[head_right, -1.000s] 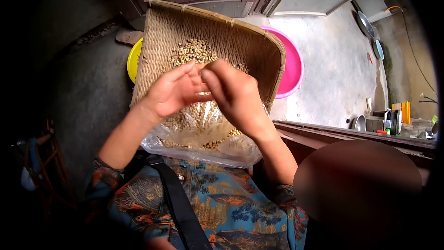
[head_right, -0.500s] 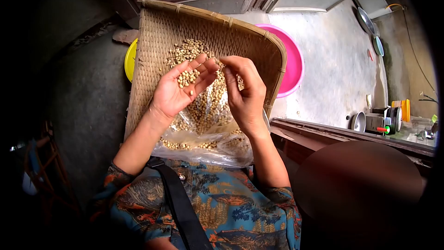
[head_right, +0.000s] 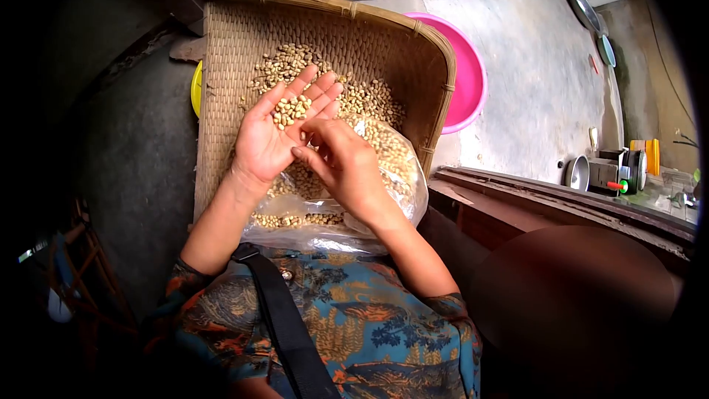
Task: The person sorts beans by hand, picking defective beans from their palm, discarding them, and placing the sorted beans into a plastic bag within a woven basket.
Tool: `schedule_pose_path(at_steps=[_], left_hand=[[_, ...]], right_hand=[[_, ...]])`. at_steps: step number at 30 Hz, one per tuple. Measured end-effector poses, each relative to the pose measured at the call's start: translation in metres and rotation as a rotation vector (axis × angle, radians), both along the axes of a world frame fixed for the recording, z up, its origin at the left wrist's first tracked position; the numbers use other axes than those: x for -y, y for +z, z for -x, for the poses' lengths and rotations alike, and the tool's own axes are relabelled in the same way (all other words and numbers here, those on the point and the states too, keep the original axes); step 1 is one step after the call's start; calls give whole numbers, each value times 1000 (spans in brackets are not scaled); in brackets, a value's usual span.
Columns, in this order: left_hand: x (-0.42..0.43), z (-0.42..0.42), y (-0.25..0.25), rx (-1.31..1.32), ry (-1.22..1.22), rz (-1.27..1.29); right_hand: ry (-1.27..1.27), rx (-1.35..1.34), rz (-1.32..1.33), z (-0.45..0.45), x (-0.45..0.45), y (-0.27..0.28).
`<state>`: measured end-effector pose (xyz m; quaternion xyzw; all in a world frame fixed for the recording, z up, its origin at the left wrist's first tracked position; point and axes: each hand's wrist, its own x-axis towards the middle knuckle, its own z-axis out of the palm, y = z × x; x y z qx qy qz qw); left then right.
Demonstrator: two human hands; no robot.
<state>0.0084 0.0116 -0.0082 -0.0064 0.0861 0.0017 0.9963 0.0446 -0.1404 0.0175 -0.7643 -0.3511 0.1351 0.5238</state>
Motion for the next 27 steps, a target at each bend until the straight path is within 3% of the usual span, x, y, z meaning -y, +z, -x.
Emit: schedule_pose_path(at_steps=[6, 9, 10, 14, 16, 20, 27], left_hand=[[0, 1, -5, 52, 24, 31], [3, 1, 0, 26, 33, 67], [3, 2, 0, 24, 28, 62], [0, 2, -10, 119, -41, 33], [2, 3, -11, 124, -76, 81], [8, 3, 0, 20, -48, -101], [11, 2, -2, -2, -56, -116]], right_hand=[[-43, 311, -62, -19, 3, -11], [-327, 730, 101, -39, 4, 10], [-348, 749, 135, -42, 7, 12], [-48, 319, 26, -26, 6, 17], [-45, 461, 86, -23, -2, 10], [-31, 512, 57, -27, -1, 4], [-35, 457, 87, -24, 0, 5]])
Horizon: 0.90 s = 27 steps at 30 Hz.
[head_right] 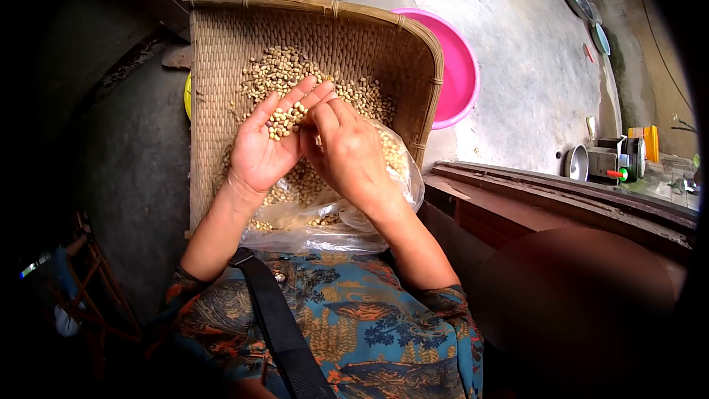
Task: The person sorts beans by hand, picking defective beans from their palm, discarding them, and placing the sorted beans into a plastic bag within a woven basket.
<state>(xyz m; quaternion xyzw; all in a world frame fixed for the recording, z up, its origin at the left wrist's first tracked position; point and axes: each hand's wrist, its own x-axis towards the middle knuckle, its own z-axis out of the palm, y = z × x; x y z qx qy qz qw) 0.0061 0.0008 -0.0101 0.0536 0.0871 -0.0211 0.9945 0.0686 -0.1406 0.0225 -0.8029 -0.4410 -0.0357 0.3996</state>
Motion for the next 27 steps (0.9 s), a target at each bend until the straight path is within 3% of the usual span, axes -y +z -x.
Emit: schedule_pose_path(at_steps=[8, 11, 15, 18, 21, 27], left_hand=[[2, 1, -5, 19, -5, 182], [3, 0, 1, 6, 1, 162], [1, 1, -4, 24, -15, 157], [-1, 2, -10, 149, -84, 225], [4, 2, -1, 3, -15, -17], [8, 4, -5, -69, -11, -35]], right_hand=[[-111, 12, 40, -4, 4, -3], [-275, 307, 43, -24, 12, 2], [-80, -287, -2, -13, 22, 22], [14, -259, -29, -2, 9, 13], [25, -229, -27, -2, 3, 5], [-7, -170, 56, -1, -2, -4]])
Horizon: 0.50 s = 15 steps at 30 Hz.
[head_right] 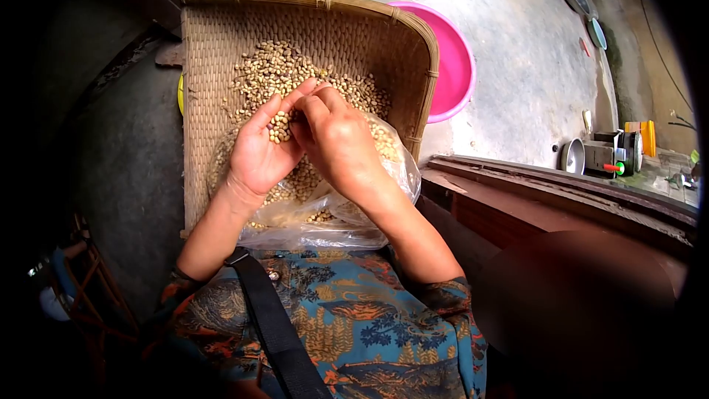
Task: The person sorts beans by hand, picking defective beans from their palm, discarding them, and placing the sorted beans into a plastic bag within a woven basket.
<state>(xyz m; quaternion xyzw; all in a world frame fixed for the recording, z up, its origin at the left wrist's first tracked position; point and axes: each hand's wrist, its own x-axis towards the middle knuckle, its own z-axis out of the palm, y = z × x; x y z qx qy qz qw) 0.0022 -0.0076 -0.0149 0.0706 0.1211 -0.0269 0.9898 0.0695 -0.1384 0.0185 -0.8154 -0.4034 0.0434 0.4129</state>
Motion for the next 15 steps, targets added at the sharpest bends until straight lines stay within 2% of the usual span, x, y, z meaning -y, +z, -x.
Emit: schedule_pose_path(at_steps=[8, 11, 15], left_hand=[[7, 2, -4, -77, 29, -22], [7, 3, -7, -81, 8, 13], [6, 1, -9, -118, 27, 57]], right_hand=[[-80, -55, 133, 7, -6, -3], [-75, -41, 111, 7, -5, -6], [-62, -157, -16, 1, -3, -11]])
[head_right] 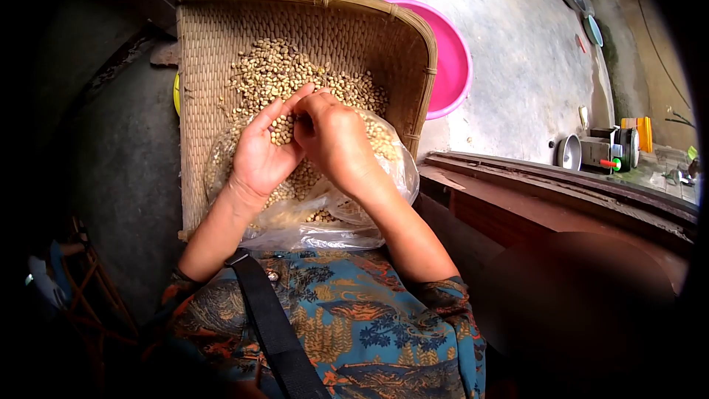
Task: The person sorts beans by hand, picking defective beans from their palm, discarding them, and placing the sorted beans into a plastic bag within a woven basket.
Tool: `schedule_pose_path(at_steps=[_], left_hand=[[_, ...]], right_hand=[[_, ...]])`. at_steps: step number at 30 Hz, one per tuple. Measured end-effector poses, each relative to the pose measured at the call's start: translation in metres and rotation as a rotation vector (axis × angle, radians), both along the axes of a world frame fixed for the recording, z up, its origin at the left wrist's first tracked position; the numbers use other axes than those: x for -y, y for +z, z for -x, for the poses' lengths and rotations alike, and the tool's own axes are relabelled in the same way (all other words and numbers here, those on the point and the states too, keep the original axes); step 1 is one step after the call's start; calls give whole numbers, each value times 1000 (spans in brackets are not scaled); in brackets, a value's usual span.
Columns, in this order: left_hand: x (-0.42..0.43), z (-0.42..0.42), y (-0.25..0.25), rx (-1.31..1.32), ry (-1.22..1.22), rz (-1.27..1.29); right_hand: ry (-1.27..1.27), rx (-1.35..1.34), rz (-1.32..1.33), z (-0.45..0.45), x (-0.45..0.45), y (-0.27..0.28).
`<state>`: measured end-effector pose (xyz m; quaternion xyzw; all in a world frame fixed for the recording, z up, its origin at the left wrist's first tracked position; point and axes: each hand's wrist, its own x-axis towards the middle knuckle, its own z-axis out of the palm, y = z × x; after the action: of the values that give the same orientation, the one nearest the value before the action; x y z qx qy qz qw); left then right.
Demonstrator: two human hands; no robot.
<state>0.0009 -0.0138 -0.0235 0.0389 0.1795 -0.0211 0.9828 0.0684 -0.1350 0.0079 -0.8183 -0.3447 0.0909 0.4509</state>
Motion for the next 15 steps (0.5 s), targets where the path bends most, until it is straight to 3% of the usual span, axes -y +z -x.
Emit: schedule_pose_path(at_steps=[2, 5, 9, 13, 15], left_hand=[[-2, 0, -8, -2, 12, 63], [-6, 3, -13, 9, 19, 104], [-6, 4, 1, 9, 23, 91], [-9, 3, -21, 258, -20, 178], [-9, 3, -9, 183, 5, 224]], right_hand=[[2, -122, -93, -5, 1, -1], [17, -760, -234, -18, 7, 4], [174, -1394, -743, -26, 15, 6], [168, -1592, -920, -18, 9, 2], [178, -1655, -972, -15, 7, 2]])
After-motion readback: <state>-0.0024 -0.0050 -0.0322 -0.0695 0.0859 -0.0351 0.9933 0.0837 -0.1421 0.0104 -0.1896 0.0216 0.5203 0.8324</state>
